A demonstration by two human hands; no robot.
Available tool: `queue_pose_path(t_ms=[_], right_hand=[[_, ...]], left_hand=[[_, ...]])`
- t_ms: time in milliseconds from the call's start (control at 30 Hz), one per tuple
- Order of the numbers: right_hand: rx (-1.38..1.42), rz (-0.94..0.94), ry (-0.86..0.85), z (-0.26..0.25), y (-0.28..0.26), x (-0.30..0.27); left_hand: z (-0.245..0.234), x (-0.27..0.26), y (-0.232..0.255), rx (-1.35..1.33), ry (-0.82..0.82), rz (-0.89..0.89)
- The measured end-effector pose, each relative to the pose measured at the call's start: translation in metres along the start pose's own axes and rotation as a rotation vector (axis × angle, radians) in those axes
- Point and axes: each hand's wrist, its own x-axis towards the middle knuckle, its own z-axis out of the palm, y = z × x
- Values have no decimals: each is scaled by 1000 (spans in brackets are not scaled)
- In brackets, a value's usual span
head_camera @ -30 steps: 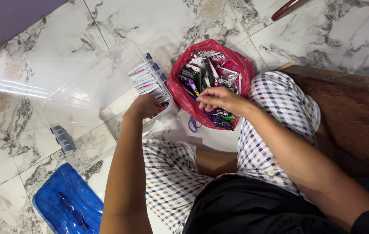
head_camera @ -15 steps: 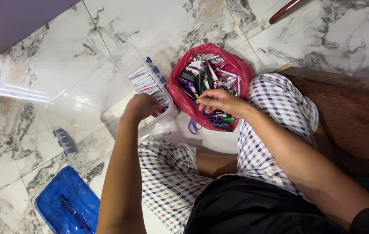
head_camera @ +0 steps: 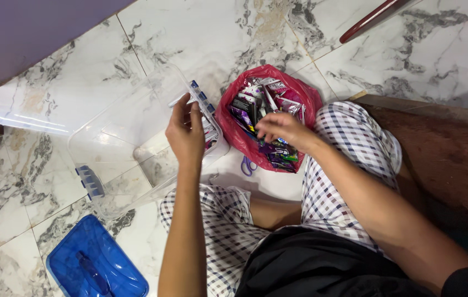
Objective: The person sorts various small packets from a plastic bag into a clear plastic container, organizing them into a row.
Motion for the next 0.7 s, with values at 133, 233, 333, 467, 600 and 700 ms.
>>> queue_pose_path(t_ms=[133, 233, 333, 467, 600, 700], right_hand=[[117, -24, 318, -24, 6, 5], [71, -86, 416, -43, 14, 6], [86, -115, 418, -52, 29, 12], [-204, -100, 449, -55, 49, 21], [-628, -179, 504, -47, 54, 20], [-786, -190, 460, -41, 57, 18]], left_hand=[[15, -18, 12, -3, 35, 170], [27, -37, 19, 57, -6, 335], [38, -61, 26, 134, -88, 450], [48, -86, 26, 163, -231, 396], [61, -99, 4, 200, -378, 371], [81, -104, -26, 318, -446, 498]])
